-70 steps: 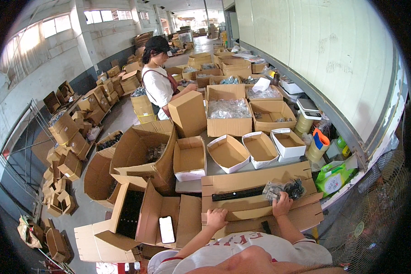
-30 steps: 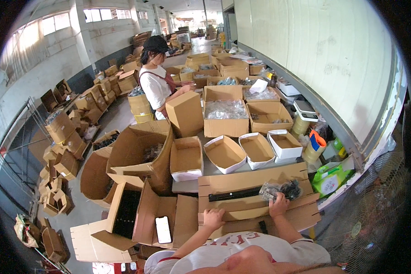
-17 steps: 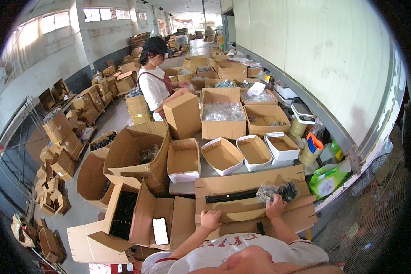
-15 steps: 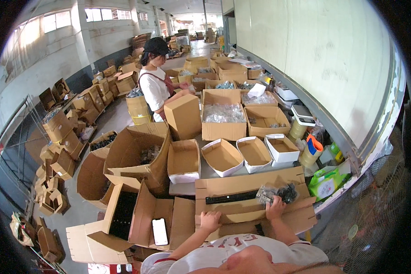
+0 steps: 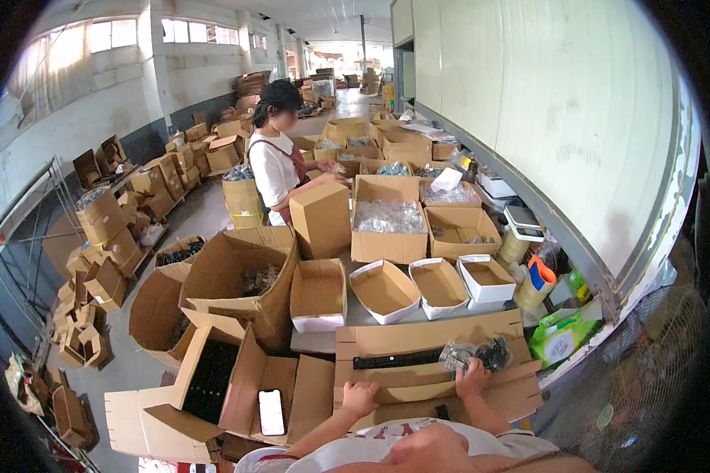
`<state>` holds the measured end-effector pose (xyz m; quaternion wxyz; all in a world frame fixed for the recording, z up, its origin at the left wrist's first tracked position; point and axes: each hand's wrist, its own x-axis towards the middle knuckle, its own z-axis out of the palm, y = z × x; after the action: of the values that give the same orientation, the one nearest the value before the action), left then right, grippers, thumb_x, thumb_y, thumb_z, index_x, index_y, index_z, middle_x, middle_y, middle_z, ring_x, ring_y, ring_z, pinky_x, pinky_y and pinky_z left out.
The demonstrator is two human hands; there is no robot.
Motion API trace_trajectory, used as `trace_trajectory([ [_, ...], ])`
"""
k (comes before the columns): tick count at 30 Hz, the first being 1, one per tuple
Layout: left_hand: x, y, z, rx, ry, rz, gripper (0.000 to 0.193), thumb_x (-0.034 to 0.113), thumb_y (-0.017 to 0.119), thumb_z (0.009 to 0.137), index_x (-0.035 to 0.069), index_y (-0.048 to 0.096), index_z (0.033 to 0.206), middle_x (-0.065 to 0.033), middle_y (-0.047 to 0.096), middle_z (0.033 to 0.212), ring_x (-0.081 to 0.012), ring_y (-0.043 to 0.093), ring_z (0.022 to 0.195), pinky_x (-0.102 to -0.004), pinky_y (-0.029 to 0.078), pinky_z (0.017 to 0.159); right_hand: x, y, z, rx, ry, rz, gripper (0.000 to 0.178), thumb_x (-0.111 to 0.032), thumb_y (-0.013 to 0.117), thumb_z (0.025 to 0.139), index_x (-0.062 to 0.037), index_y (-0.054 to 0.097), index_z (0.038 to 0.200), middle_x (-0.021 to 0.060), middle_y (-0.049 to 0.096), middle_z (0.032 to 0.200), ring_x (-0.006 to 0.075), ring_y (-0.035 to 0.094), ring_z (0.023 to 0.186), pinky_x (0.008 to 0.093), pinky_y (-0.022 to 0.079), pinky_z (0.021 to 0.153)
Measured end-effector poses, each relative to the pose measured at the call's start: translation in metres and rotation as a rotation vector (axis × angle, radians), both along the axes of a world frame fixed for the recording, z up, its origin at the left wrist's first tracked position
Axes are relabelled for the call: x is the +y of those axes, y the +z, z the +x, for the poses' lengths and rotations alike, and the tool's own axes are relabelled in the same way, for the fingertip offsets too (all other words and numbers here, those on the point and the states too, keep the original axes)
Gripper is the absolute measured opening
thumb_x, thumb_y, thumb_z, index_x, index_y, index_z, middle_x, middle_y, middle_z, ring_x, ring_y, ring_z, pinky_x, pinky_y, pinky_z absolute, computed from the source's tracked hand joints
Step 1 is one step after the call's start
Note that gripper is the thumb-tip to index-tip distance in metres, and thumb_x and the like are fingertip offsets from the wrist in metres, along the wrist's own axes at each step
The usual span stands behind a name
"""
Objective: Packaging metal rails and associated hardware into cardboard boxes and sealing them with tape.
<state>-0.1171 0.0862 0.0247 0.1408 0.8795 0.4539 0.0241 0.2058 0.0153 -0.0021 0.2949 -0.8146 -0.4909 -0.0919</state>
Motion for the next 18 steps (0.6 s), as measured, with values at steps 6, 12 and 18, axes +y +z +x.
trace_trajectory([
  [6, -0.004, 0.011, 0.0, -0.008, 0.0, 0.048, 0.047, 0.032, 0.077, 0.065, 0.017, 0.055, 0.104, -0.0046, 0.063, 0.102, -0.0228, 0.057, 0.105, -0.0467, 0.033, 0.092, -0.001, 0.019, -0.008, 0.027, -0.005, 0.015, 0.043, -0.027, 0.061, 0.076, -0.0091, 0.048, 0.112, 0.0134, 0.055, 0.112, 0.032, 0.051, 0.105, 0.0471, 0.032, 0.09],
  [12, -0.003, 0.014, 0.001, 0.004, -0.003, 0.03, 0.047, 0.033, 0.077, 0.065, 0.018, 0.055, 0.103, -0.0038, 0.063, 0.102, -0.0217, 0.057, 0.105, -0.0461, 0.033, 0.09, -0.001, 0.027, -0.011, 0.045, -0.031, -0.036, 0.042, -0.027, 0.06, 0.076, -0.0086, 0.048, 0.112, 0.0136, 0.055, 0.112, 0.0321, 0.051, 0.105, 0.0466, 0.032, 0.09],
  [18, -0.004, 0.023, 0.001, 0.033, -0.019, 0.029, 0.048, 0.036, 0.076, 0.066, 0.019, 0.056, 0.106, -0.0033, 0.063, 0.104, -0.0207, 0.057, 0.106, -0.0453, 0.033, 0.089, -0.004, 0.021, -0.008, 0.07, 0.007, -0.012, 0.045, -0.026, 0.063, 0.076, -0.0067, 0.05, 0.115, 0.0134, 0.054, 0.116, 0.0322, 0.051, 0.107, 0.0495, 0.03, 0.093],
])
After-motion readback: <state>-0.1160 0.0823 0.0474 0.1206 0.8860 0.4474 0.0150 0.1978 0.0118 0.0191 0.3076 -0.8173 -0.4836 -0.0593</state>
